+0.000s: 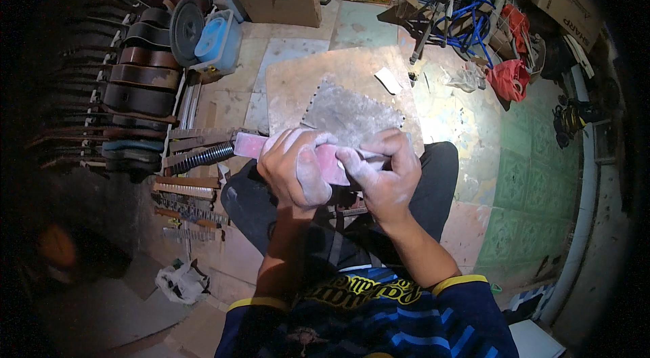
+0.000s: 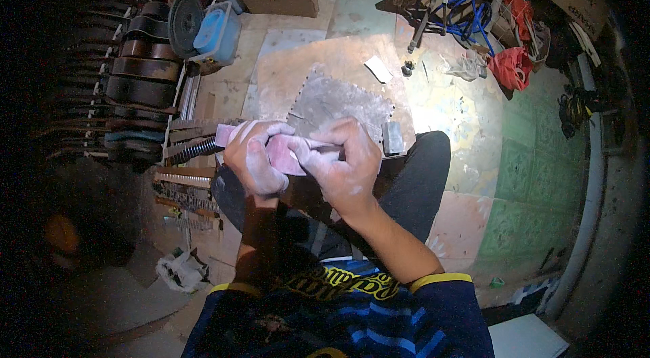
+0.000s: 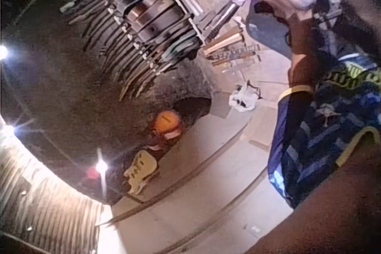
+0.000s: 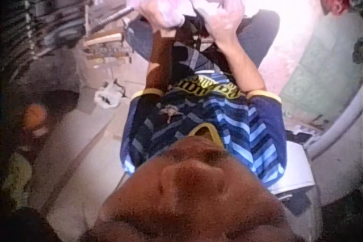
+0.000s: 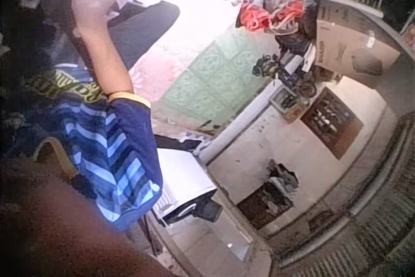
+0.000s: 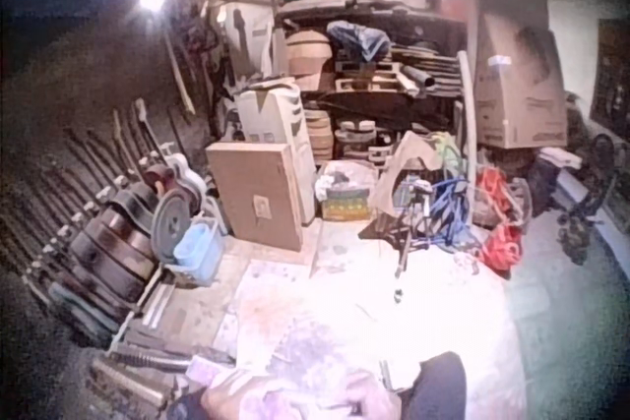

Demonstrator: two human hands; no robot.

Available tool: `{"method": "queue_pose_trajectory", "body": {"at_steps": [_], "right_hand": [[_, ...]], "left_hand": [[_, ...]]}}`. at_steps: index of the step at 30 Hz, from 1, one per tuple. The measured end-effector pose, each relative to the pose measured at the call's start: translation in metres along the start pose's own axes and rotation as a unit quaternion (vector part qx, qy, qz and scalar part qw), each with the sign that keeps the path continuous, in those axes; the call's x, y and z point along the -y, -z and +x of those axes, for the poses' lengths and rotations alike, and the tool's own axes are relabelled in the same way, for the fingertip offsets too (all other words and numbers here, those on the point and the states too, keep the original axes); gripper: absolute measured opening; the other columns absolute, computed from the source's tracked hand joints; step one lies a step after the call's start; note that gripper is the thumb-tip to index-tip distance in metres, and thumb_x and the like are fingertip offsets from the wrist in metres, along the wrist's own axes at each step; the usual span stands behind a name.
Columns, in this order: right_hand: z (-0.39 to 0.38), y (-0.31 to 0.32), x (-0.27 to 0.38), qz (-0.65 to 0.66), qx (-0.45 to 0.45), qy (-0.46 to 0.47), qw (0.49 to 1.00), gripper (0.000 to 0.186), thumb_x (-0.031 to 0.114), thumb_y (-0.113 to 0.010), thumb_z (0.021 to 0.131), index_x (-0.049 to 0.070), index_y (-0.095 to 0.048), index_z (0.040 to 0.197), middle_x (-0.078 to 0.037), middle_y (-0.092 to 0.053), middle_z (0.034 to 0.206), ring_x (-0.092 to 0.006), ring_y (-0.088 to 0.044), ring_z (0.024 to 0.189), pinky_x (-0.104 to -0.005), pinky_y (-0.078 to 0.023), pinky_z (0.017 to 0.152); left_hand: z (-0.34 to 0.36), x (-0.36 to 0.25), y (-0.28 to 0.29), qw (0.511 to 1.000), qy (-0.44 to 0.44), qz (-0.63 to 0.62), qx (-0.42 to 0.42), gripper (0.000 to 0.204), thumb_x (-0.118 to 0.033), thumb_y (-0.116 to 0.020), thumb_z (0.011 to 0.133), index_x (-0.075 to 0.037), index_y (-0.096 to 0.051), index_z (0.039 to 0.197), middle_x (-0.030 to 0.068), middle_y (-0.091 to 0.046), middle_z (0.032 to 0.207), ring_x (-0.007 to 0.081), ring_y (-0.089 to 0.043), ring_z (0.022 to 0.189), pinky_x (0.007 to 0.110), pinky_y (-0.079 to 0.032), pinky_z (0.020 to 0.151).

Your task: The person sands the edges and surface of a pink guitar body with a small piece of sandpaper.

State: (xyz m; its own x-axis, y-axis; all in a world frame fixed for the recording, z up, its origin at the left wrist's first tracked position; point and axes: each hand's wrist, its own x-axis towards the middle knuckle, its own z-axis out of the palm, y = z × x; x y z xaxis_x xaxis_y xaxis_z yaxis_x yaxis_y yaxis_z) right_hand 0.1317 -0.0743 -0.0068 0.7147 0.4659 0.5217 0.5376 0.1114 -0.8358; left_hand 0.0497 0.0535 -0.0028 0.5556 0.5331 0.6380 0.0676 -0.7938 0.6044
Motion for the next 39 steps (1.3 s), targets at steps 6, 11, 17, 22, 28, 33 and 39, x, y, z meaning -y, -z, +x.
{"method": "queue_pose_trajectory", "body": {"at_steps": [6, 11, 17, 22, 28, 33, 39], "right_hand": [[0.008, 0.006, -0.001, -0.009, 0.012, 0.025, 1.000, 0.036, 0.006, -0.092, 0.076, 0.007, -0.057, 0.083, -0.007, -0.061, 0.082, -0.0149, -0.058, 0.069, -0.0286, -0.047, 0.061], [-0.005, 0.010, 0.003, 0.025, 0.065, 0.077, 0.995, 0.032, 0.010, -0.092, 0.072, 0.006, -0.061, 0.077, -0.010, -0.064, 0.077, -0.0227, -0.064, 0.067, -0.0339, -0.050, 0.061], [0.004, 0.011, 0.005, 0.024, 0.068, 0.056, 0.996, 0.036, 0.007, -0.092, 0.076, 0.008, -0.056, 0.079, -0.006, -0.062, 0.077, -0.0124, -0.056, 0.065, -0.0263, -0.044, 0.059], [0.015, 0.009, 0.000, 0.009, 0.019, -0.051, 0.998, 0.042, 0.007, -0.095, 0.073, 0.009, -0.053, 0.080, -0.005, -0.062, 0.074, -0.0144, -0.058, 0.066, -0.0263, -0.046, 0.060], [0.012, 0.006, -0.027, -0.012, -0.014, -0.051, 0.999, 0.027, 0.017, -0.091, 0.077, 0.007, -0.065, 0.080, -0.007, -0.065, 0.076, -0.0208, -0.065, 0.072, -0.0340, -0.052, 0.068], [0.012, 0.016, -0.039, 0.018, -0.056, -0.233, 0.971, 0.029, 0.022, -0.081, 0.093, 0.002, -0.061, 0.097, -0.006, -0.067, 0.089, -0.0122, -0.062, 0.077, -0.0314, -0.050, 0.067], [-0.027, 0.008, -0.029, 0.282, -0.010, -0.385, 0.879, 0.014, 0.009, -0.068, 0.101, 0.005, -0.057, 0.107, -0.003, -0.062, 0.095, -0.0075, -0.058, 0.082, -0.0217, -0.046, 0.071]], "left_hand": [[-0.005, 0.000, 0.000, 1.000, 0.004, 0.007, 0.009, 0.062, -0.039, -0.030, 0.104, -0.002, -0.073, 0.078, 0.0178, -0.070, 0.077, 0.0398, -0.067, 0.072, 0.046, -0.051, 0.074], [-0.002, 0.001, 0.001, 1.000, -0.005, -0.029, -0.004, 0.058, -0.038, -0.034, 0.103, -0.002, -0.072, 0.078, 0.0176, -0.070, 0.077, 0.0394, -0.067, 0.072, 0.045, -0.051, 0.073], [-0.002, -0.003, 0.001, 0.999, -0.018, -0.031, 0.006, 0.060, -0.040, -0.033, 0.105, -0.002, -0.072, 0.080, 0.0173, -0.070, 0.077, 0.0388, -0.067, 0.071, 0.046, -0.051, 0.070], [-0.006, -0.005, -0.002, 1.000, -0.018, -0.014, 0.002, 0.066, -0.044, -0.029, 0.106, -0.002, -0.072, 0.079, 0.0174, -0.069, 0.075, 0.0387, -0.066, 0.069, 0.045, -0.050, 0.069], [-0.003, -0.005, -0.001, 0.999, 0.007, -0.038, 0.011, 0.068, -0.044, -0.028, 0.106, -0.001, -0.072, 0.079, 0.0172, -0.070, 0.077, 0.0382, -0.067, 0.073, 0.043, -0.050, 0.072], [-0.008, 0.023, 0.023, 0.997, 0.059, -0.051, -0.024, 0.054, -0.046, -0.045, 0.099, -0.002, -0.072, 0.083, 0.0164, -0.070, 0.079, 0.0391, -0.067, 0.074, 0.044, -0.049, 0.074], [-0.010, 0.037, 0.044, 0.998, 0.060, -0.006, 0.010, 0.055, -0.049, -0.048, 0.098, 0.000, -0.071, 0.089, 0.0178, -0.068, 0.083, 0.0395, -0.063, 0.080, 0.045, -0.045, 0.078]]}}
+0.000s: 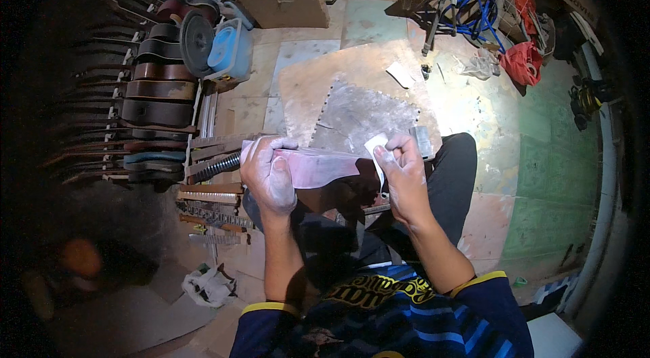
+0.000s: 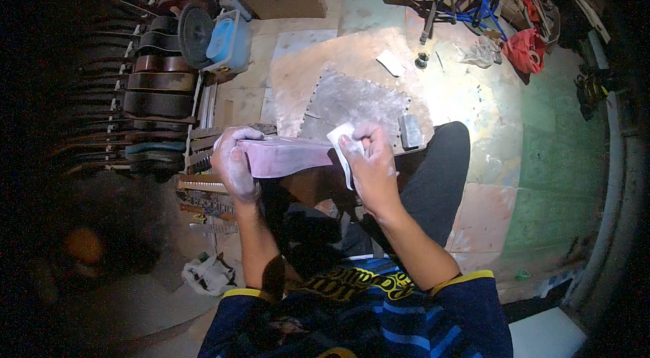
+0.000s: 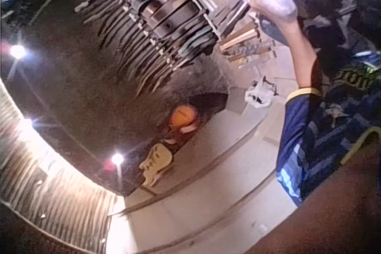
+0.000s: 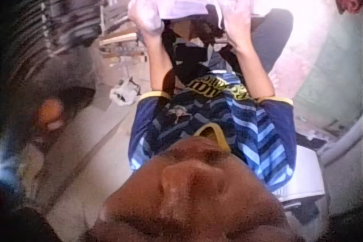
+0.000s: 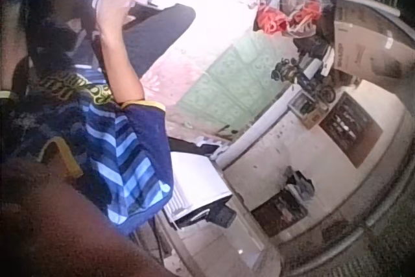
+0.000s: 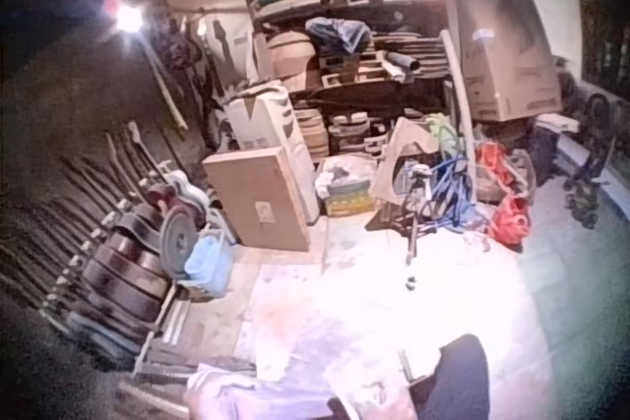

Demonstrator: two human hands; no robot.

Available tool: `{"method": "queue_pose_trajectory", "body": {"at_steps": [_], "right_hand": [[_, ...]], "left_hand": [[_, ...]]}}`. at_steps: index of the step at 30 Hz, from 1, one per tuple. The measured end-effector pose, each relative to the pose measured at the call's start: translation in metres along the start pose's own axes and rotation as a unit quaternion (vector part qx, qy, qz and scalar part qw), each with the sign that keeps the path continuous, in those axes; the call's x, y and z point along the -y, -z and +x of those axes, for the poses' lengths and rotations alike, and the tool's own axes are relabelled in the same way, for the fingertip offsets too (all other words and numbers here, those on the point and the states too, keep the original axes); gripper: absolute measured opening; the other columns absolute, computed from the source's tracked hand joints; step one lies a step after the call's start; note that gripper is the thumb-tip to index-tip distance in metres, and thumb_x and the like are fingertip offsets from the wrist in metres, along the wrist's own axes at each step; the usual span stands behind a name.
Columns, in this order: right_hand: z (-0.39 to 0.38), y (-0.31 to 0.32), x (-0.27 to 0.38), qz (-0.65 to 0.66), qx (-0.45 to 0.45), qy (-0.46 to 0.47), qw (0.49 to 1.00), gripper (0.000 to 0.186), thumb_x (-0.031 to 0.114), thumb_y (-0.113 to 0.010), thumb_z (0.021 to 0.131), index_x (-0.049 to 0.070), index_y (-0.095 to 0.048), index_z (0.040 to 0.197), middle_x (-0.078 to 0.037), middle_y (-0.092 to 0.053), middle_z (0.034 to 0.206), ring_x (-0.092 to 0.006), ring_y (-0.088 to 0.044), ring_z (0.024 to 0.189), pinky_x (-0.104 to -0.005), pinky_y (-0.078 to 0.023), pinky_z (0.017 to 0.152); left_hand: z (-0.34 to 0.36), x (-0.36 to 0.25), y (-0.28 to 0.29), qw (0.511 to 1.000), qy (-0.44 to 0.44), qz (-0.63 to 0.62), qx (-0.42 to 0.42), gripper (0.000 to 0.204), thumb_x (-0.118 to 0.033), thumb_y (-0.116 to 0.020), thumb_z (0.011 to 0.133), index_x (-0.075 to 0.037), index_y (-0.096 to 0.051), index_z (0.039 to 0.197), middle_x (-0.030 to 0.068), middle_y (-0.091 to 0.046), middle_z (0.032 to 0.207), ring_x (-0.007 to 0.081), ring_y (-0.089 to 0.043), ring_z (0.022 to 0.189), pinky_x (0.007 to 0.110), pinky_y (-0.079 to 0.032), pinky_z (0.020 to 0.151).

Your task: The person sands the edges and surface of a pink guitar body with a small piece of sandpaper.

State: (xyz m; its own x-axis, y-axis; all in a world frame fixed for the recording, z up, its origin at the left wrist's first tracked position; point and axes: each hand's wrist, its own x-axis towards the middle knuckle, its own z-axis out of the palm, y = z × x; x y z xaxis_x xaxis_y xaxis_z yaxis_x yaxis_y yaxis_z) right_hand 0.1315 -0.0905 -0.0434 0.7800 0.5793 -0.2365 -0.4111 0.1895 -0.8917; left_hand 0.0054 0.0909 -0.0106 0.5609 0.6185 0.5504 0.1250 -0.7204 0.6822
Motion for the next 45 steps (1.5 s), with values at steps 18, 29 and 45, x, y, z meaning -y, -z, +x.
{"method": "queue_pose_trajectory", "body": {"at_steps": [18, 29, 45], "right_hand": [[-0.041, -0.018, 0.019, -0.283, 0.109, 0.309, 0.901, 0.022, 0.005, -0.072, 0.091, 0.001, -0.075, 0.112, -0.019, -0.073, 0.109, -0.0315, -0.072, 0.094, -0.0371, -0.056, 0.086], [-0.025, -0.005, 0.008, -0.312, 0.116, 0.291, 0.897, 0.026, 0.011, -0.077, 0.089, 0.006, -0.075, 0.114, -0.012, -0.073, 0.112, -0.0308, -0.065, 0.092, -0.0386, -0.051, 0.085], [-0.028, 0.001, 0.024, -0.332, 0.101, 0.358, 0.867, 0.022, 0.022, -0.064, 0.103, 0.004, -0.075, 0.106, -0.016, -0.075, 0.107, -0.0296, -0.070, 0.088, -0.0383, -0.053, 0.078]], "left_hand": [[-0.018, -0.067, 0.012, 0.985, 0.088, 0.099, 0.115, 0.052, -0.049, -0.061, 0.094, 0.000, -0.067, 0.106, 0.0237, -0.064, 0.096, 0.0448, -0.059, 0.092, 0.049, -0.044, 0.084], [-0.040, -0.085, 0.003, 0.981, 0.133, 0.112, 0.089, 0.060, -0.057, -0.047, 0.101, -0.001, -0.067, 0.099, 0.0185, -0.064, 0.098, 0.0385, -0.060, 0.095, 0.046, -0.044, 0.088], [-0.056, -0.083, -0.013, 0.987, 0.145, 0.020, 0.069, 0.020, -0.015, -0.058, 0.092, -0.002, -0.071, 0.100, 0.0207, -0.066, 0.096, 0.0417, -0.058, 0.090, 0.053, -0.043, 0.080]]}}
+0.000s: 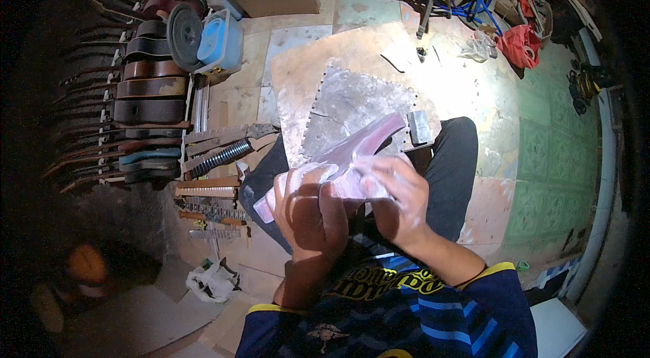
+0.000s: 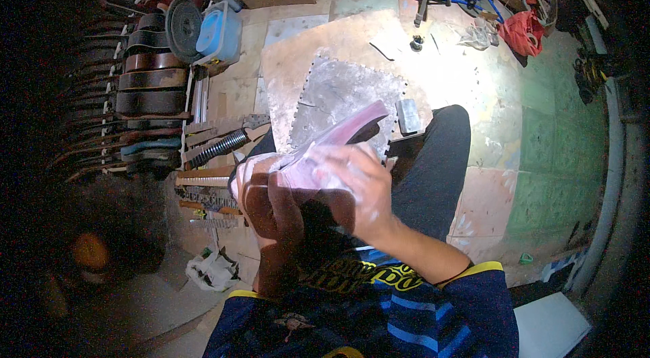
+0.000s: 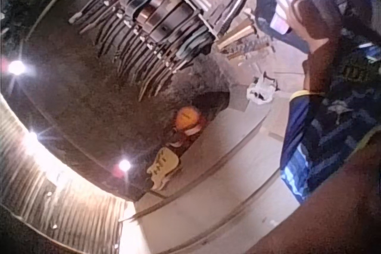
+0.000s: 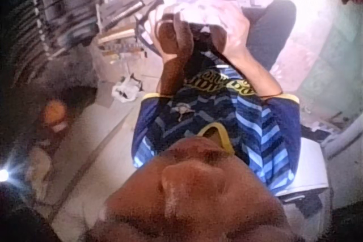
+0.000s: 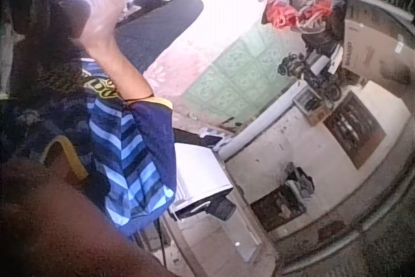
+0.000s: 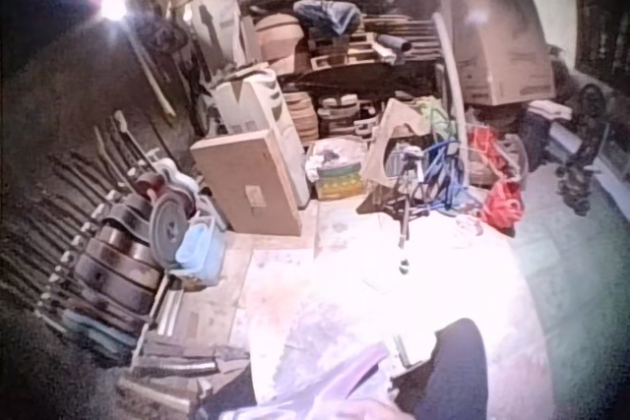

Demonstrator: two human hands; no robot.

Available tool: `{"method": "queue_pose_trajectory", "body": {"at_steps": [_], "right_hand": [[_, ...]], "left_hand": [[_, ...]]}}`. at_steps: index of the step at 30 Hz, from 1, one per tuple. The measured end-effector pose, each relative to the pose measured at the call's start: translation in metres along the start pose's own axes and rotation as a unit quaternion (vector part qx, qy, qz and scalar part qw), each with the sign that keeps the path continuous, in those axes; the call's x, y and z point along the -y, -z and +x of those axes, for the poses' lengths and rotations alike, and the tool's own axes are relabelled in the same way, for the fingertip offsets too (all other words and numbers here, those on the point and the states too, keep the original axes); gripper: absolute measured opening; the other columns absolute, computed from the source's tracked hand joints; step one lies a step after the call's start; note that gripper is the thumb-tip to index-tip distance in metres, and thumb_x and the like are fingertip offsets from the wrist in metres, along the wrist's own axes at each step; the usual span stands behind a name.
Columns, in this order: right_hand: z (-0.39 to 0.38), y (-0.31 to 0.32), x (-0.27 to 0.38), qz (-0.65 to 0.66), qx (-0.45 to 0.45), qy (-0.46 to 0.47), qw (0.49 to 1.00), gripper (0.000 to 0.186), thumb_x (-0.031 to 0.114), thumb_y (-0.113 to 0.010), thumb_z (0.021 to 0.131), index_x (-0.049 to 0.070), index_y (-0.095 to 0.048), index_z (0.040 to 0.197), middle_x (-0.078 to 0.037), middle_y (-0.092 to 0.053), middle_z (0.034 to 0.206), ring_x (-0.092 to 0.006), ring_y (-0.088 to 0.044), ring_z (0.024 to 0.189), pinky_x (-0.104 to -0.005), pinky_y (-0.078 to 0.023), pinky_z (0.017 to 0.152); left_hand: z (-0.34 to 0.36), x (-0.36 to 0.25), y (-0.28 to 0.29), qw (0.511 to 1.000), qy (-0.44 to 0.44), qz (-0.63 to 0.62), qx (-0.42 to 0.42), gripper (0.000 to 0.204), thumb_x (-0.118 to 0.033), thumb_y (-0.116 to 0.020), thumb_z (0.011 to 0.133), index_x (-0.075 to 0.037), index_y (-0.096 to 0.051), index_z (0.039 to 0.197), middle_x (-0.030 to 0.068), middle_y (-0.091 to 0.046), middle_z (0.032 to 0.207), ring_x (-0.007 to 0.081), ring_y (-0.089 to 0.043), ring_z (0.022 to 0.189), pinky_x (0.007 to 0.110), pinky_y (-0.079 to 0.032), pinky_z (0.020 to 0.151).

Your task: The person sands the edges and surface of a pink guitar body with a small piece of sandpaper.

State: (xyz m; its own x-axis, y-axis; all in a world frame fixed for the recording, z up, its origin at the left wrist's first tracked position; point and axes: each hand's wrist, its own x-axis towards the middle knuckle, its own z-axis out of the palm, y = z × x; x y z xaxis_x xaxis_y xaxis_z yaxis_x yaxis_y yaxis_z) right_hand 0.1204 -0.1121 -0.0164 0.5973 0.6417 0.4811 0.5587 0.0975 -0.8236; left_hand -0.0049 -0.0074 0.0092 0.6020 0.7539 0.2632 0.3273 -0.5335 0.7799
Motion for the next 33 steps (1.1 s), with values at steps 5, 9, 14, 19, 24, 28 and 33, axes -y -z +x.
{"method": "queue_pose_trajectory", "body": {"at_steps": [5, 9, 14, 19, 24, 28, 33], "right_hand": [[-0.008, 0.000, 0.007, 0.034, 0.002, 0.029, 0.999, 0.020, 0.020, -0.066, 0.102, 0.001, -0.074, 0.103, -0.018, -0.075, 0.108, -0.0311, -0.072, 0.092, -0.0413, -0.054, 0.081], [-0.010, -0.001, 0.007, 0.053, -0.007, 0.000, 0.999, 0.019, 0.017, -0.069, 0.099, 0.000, -0.076, 0.105, -0.018, -0.075, 0.107, -0.0305, -0.071, 0.091, -0.0400, -0.054, 0.083], [-0.009, -0.005, 0.004, 0.039, -0.013, -0.063, 0.997, 0.018, 0.013, -0.077, 0.092, 0.002, -0.078, 0.106, -0.014, -0.076, 0.107, -0.0285, -0.069, 0.088, -0.0364, -0.052, 0.082], [-0.014, -0.006, 0.000, 0.029, -0.019, -0.064, 0.997, 0.018, 0.014, -0.078, 0.092, 0.002, -0.078, 0.104, -0.014, -0.076, 0.107, -0.0274, -0.069, 0.089, -0.0369, -0.053, 0.080], [-0.009, 0.005, 0.034, 0.040, 0.007, -0.029, 0.999, 0.034, 0.028, -0.066, 0.103, -0.004, -0.076, 0.098, -0.017, -0.074, 0.100, -0.0288, -0.069, 0.088, -0.0368, -0.054, 0.081], [-0.008, -0.001, 0.007, 0.044, -0.046, -0.010, 0.998, 0.040, 0.033, -0.061, 0.106, -0.003, -0.075, 0.094, -0.016, -0.074, 0.101, -0.0273, -0.068, 0.086, -0.0370, -0.053, 0.078], [-0.012, -0.004, -0.004, 0.033, -0.056, 0.031, 0.997, 0.021, 0.021, -0.073, 0.095, 0.001, -0.077, 0.099, -0.015, -0.076, 0.109, -0.0265, -0.071, 0.090, -0.0368, -0.052, 0.075]], "left_hand": [[-0.007, 0.010, 0.006, 0.999, -0.001, -0.001, 0.032, 0.020, -0.014, -0.056, 0.092, 0.000, -0.071, 0.095, 0.0212, -0.066, 0.091, 0.0415, -0.058, 0.084, 0.053, -0.044, 0.077], [-0.003, 0.000, 0.010, 0.999, -0.023, 0.021, 0.025, 0.020, -0.015, -0.056, 0.093, 0.000, -0.069, 0.091, 0.0210, -0.066, 0.089, 0.0413, -0.058, 0.082, 0.053, -0.044, 0.077], [0.005, -0.008, 0.005, 0.997, -0.060, 0.047, -0.016, 0.021, -0.015, -0.055, 0.095, 0.000, -0.067, 0.089, 0.0208, -0.065, 0.088, 0.0411, -0.057, 0.081, 0.052, -0.044, 0.076], [0.003, -0.011, 0.005, 0.998, -0.053, 0.039, -0.012, 0.020, -0.014, -0.053, 0.095, 0.002, -0.066, 0.091, 0.0211, -0.063, 0.085, 0.0400, -0.056, 0.079, 0.052, -0.043, 0.074], [0.002, -0.008, 0.002, 0.993, -0.096, 0.074, -0.002, 0.040, -0.028, -0.041, 0.107, 0.004, -0.063, 0.097, 0.0210, -0.058, 0.085, 0.0386, -0.052, 0.076, 0.050, -0.040, 0.071], [0.002, 0.005, -0.004, 0.981, -0.150, 0.122, -0.009, 0.038, -0.026, -0.044, 0.103, 0.005, -0.066, 0.101, 0.0231, -0.063, 0.089, 0.0415, -0.055, 0.077, 0.052, -0.042, 0.074], [0.009, -0.014, -0.002, 0.995, -0.059, 0.077, 0.010, 0.027, -0.019, -0.054, 0.095, 0.002, -0.071, 0.100, 0.0225, -0.067, 0.089, 0.0426, -0.059, 0.080, 0.051, -0.044, 0.079]]}}
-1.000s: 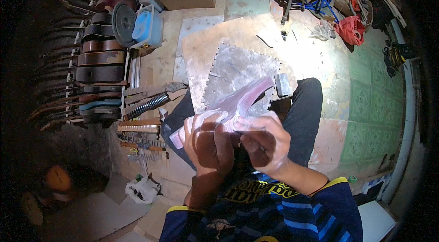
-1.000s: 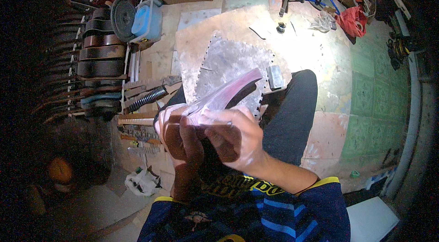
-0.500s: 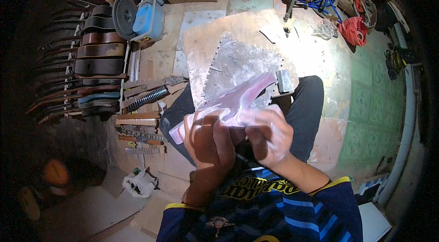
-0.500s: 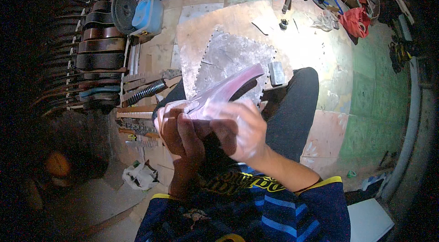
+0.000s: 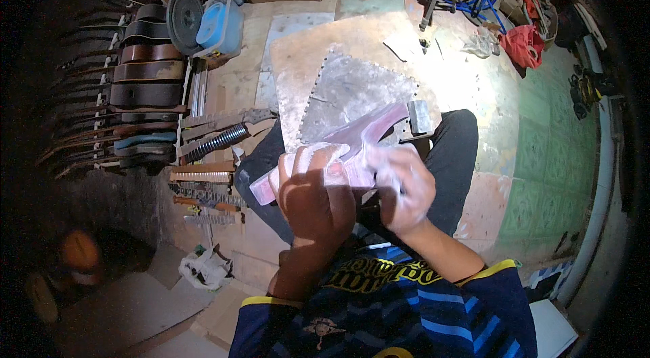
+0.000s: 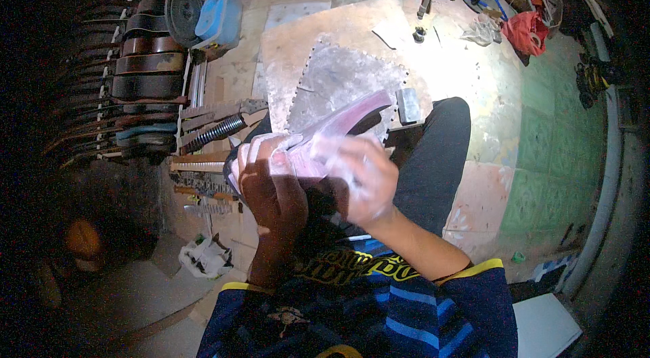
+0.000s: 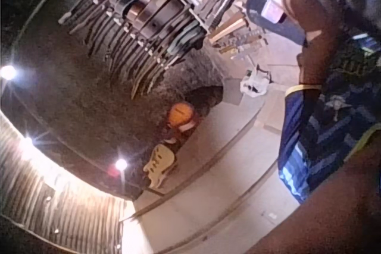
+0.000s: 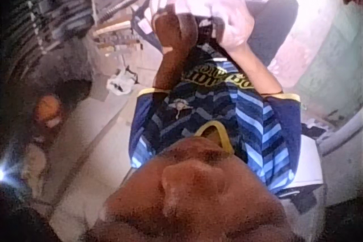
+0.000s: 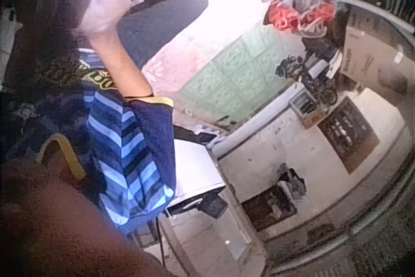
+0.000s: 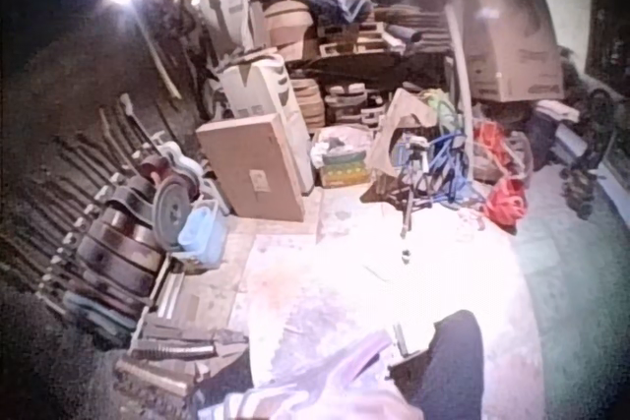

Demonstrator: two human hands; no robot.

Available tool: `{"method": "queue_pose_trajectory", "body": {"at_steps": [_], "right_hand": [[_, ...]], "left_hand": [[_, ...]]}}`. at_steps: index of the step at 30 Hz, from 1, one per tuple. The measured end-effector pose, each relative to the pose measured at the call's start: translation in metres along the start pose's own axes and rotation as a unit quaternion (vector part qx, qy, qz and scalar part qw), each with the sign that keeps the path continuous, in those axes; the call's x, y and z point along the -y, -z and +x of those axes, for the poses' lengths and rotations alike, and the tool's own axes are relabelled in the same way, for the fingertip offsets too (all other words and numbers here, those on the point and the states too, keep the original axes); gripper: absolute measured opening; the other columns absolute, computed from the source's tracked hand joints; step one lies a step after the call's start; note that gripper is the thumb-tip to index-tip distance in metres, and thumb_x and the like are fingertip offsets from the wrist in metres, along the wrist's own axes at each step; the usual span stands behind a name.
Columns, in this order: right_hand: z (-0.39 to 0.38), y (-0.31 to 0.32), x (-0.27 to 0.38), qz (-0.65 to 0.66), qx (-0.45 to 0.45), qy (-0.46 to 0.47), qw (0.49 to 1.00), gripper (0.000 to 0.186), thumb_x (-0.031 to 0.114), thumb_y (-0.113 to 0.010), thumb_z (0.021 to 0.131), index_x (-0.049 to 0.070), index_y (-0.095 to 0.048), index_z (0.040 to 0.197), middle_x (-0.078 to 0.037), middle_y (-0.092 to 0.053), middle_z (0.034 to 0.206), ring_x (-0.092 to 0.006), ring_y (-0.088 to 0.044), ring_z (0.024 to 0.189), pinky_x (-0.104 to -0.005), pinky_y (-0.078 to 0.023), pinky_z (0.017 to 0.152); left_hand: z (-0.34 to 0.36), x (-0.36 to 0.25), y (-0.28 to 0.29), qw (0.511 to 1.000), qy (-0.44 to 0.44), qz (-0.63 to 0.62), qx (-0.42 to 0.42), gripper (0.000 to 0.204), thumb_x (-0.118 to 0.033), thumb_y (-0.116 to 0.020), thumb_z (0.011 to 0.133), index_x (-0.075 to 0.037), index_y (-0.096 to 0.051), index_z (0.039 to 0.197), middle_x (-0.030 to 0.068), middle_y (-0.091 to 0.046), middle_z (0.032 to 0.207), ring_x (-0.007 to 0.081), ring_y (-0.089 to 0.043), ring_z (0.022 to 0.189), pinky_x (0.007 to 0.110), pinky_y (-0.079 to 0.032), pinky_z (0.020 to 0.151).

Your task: The person sands the edges and surface of a pink guitar body with a small piece of sandpaper.

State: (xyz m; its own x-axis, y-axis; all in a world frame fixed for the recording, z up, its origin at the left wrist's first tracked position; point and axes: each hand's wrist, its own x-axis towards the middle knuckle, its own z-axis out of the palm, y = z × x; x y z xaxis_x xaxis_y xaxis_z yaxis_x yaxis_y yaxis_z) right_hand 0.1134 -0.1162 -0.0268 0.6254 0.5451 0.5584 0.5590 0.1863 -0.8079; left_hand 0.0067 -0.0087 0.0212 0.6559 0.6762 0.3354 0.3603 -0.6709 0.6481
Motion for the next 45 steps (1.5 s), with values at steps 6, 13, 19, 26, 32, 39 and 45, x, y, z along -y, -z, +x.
{"method": "queue_pose_trajectory", "body": {"at_steps": [6, 13, 19, 26, 32, 39, 45], "right_hand": [[-0.002, 0.004, 0.010, 0.008, 0.013, -0.049, 0.999, 0.019, 0.014, -0.070, 0.094, -0.001, -0.075, 0.104, -0.019, -0.075, 0.109, -0.0309, -0.072, 0.093, -0.0383, -0.056, 0.084], [-0.003, 0.001, 0.008, 0.030, 0.008, -0.085, 0.996, 0.020, 0.014, -0.066, 0.099, -0.003, -0.076, 0.105, -0.018, -0.075, 0.108, -0.0297, -0.071, 0.096, -0.0375, -0.055, 0.087], [-0.013, 0.004, 0.014, 0.070, 0.012, -0.153, 0.986, 0.018, 0.017, -0.072, 0.095, 0.002, -0.077, 0.106, -0.018, -0.075, 0.110, -0.0288, -0.072, 0.098, -0.0371, -0.055, 0.087], [-0.016, 0.008, 0.018, 0.047, 0.001, -0.098, 0.994, 0.016, 0.017, -0.072, 0.094, 0.003, -0.077, 0.101, -0.015, -0.076, 0.112, -0.0274, -0.073, 0.097, -0.0379, -0.053, 0.086], [-0.018, 0.008, 0.005, 0.049, -0.003, -0.109, 0.993, 0.018, 0.015, -0.073, 0.092, 0.002, -0.076, 0.104, -0.016, -0.076, 0.114, -0.0281, -0.073, 0.097, -0.0384, -0.053, 0.087], [-0.028, 0.007, 0.006, 0.060, -0.008, -0.163, 0.985, 0.024, 0.006, -0.073, 0.091, 0.000, -0.076, 0.114, -0.015, -0.076, 0.112, -0.0259, -0.070, 0.096, -0.0358, -0.053, 0.088], [-0.032, 0.001, -0.003, 0.022, -0.022, -0.187, 0.982, 0.020, 0.008, -0.074, 0.092, -0.002, -0.076, 0.110, -0.015, -0.076, 0.115, -0.0268, -0.071, 0.099, -0.0355, -0.052, 0.091]], "left_hand": [[-0.001, 0.002, 0.000, 1.000, 0.010, -0.009, 0.005, 0.031, -0.021, -0.051, 0.095, 0.001, -0.072, 0.099, 0.0234, -0.067, 0.091, 0.0444, -0.057, 0.083, 0.052, -0.043, 0.081], [-0.010, 0.011, -0.001, 0.999, 0.004, 0.037, -0.006, 0.032, -0.021, -0.050, 0.097, 0.003, -0.072, 0.098, 0.0247, -0.066, 0.092, 0.0451, -0.056, 0.083, 0.053, -0.043, 0.079], [-0.003, 0.005, -0.001, 0.999, 0.050, -0.004, -0.001, 0.031, -0.022, -0.049, 0.099, 0.001, -0.069, 0.090, 0.0231, -0.065, 0.091, 0.0450, -0.055, 0.081, 0.053, -0.042, 0.076], [0.006, -0.005, -0.001, 1.000, 0.024, 0.019, 0.004, 0.057, -0.042, -0.033, 0.106, 0.000, -0.066, 0.085, 0.0202, -0.062, 0.084, 0.0422, -0.053, 0.079, 0.050, -0.039, 0.077], [0.008, -0.007, -0.004, 0.998, 0.042, 0.040, -0.009, 0.071, -0.054, -0.027, 0.109, 0.000, -0.069, 0.089, 0.0190, -0.061, 0.083, 0.0401, -0.054, 0.083, 0.049, -0.039, 0.079], [0.004, -0.009, -0.004, 0.998, 0.059, 0.031, -0.007, 0.050, -0.038, -0.038, 0.106, 0.000, -0.068, 0.095, 0.0230, -0.063, 0.092, 0.0455, -0.055, 0.083, 0.052, -0.040, 0.078], [-0.002, 0.000, -0.005, 0.996, 0.087, 0.005, 0.015, 0.050, -0.039, -0.039, 0.104, 0.001, -0.068, 0.095, 0.0228, -0.063, 0.091, 0.0452, -0.054, 0.083, 0.052, -0.039, 0.079]]}}
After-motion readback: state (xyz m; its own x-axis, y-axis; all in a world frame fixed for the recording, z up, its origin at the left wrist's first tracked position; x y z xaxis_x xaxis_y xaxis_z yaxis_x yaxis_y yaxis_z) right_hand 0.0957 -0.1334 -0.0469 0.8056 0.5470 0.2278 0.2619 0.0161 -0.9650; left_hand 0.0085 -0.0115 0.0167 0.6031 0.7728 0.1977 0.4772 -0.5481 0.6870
